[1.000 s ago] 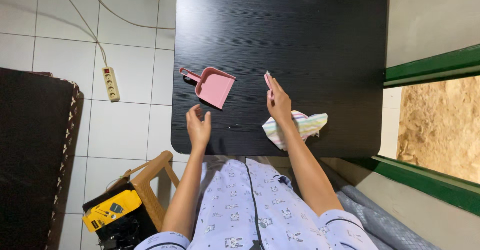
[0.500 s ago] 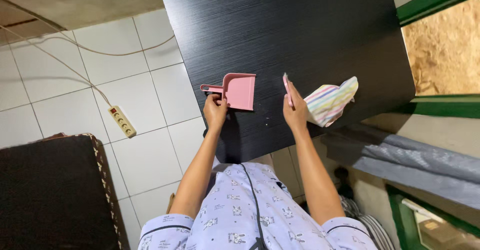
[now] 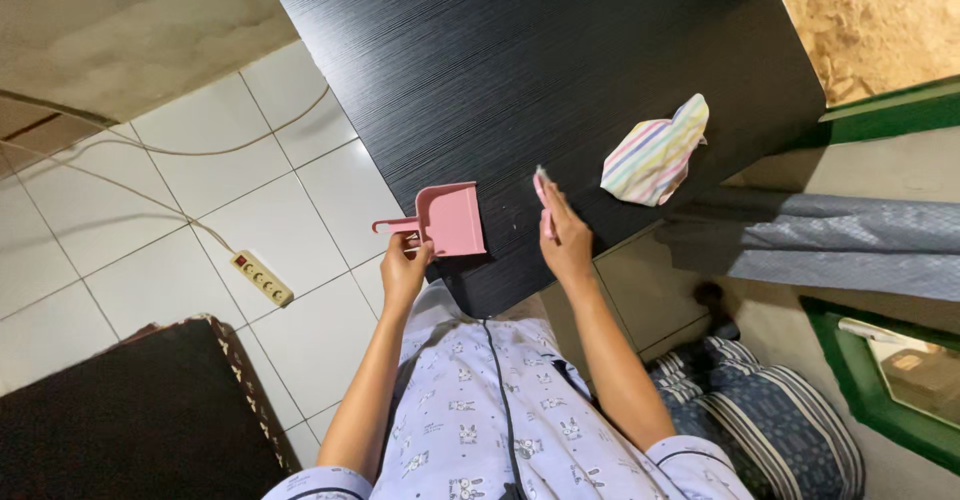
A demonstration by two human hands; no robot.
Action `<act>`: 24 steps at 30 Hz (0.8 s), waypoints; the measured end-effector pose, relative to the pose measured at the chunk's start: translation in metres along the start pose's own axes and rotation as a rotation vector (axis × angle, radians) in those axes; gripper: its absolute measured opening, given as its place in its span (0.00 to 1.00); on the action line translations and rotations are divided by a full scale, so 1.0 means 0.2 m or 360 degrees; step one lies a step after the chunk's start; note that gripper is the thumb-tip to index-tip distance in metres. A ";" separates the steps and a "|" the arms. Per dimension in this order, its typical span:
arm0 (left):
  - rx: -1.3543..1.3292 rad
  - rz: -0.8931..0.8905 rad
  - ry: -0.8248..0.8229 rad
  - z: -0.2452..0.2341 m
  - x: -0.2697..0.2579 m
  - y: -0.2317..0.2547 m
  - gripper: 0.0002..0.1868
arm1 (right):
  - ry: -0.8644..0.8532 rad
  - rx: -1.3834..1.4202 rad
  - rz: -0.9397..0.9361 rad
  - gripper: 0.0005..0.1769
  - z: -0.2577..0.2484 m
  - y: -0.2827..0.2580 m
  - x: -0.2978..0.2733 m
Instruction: The person sweeps a black table with a small pink brush and dustpan, then wipes the surface with a cloth. The person moves the dustpan and brush around the table while sweeping debris into the dustpan and wiping the table surface.
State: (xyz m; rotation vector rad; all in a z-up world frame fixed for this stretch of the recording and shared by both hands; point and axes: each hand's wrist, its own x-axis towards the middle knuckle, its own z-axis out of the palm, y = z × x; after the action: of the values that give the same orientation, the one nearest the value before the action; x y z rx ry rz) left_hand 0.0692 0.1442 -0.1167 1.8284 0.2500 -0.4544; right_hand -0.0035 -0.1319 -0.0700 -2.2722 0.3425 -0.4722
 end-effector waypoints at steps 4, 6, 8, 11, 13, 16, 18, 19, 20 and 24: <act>-0.0022 -0.0075 -0.0209 -0.01 0.00 -0.05 0.19 | 0.0056 -0.0340 0.0335 0.29 -0.17 0.11 0.03; 0.0070 -0.0037 -0.0261 0.00 0.02 -0.05 0.19 | 0.0093 -0.0329 0.0097 0.32 -0.07 0.09 0.01; 0.0077 -0.0009 -0.0279 0.02 0.03 -0.05 0.20 | -0.0034 -0.0230 0.0155 0.34 0.08 -0.02 -0.03; -0.0032 -0.0092 -0.0368 0.02 0.02 -0.06 0.20 | -0.0376 -0.0033 0.0144 0.33 0.27 -0.26 -0.12; -0.0013 -0.0125 -0.0371 0.02 0.02 -0.06 0.20 | -0.0581 0.0119 0.0180 0.36 0.29 -0.38 -0.16; -0.0041 -0.0138 -0.0352 -0.01 0.02 -0.06 0.20 | -0.0463 0.0128 -0.0094 0.35 0.19 -0.39 -0.10; -0.0132 -0.0120 -0.0346 -0.04 0.02 -0.06 0.20 | -0.0256 -0.0004 -0.0203 0.32 0.09 -0.26 0.03; -0.0193 -0.0118 -0.0355 -0.07 0.02 -0.07 0.20 | -0.0164 -0.0097 -0.0149 0.30 0.05 -0.17 0.10; -0.0254 -0.0116 -0.0364 -0.09 0.01 -0.07 0.21 | -0.0083 -0.0248 -0.0140 0.29 0.03 -0.09 0.19; -0.0079 -0.0208 -0.0323 -0.15 0.01 -0.09 0.20 | -0.0245 -0.0322 0.0257 0.39 0.16 -0.03 0.19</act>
State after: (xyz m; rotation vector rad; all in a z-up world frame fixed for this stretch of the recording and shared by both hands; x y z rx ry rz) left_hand 0.0688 0.1787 -0.1250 1.7092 0.2396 -0.7146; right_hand 0.0446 -0.1209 -0.0770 -2.4339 0.5100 -0.1853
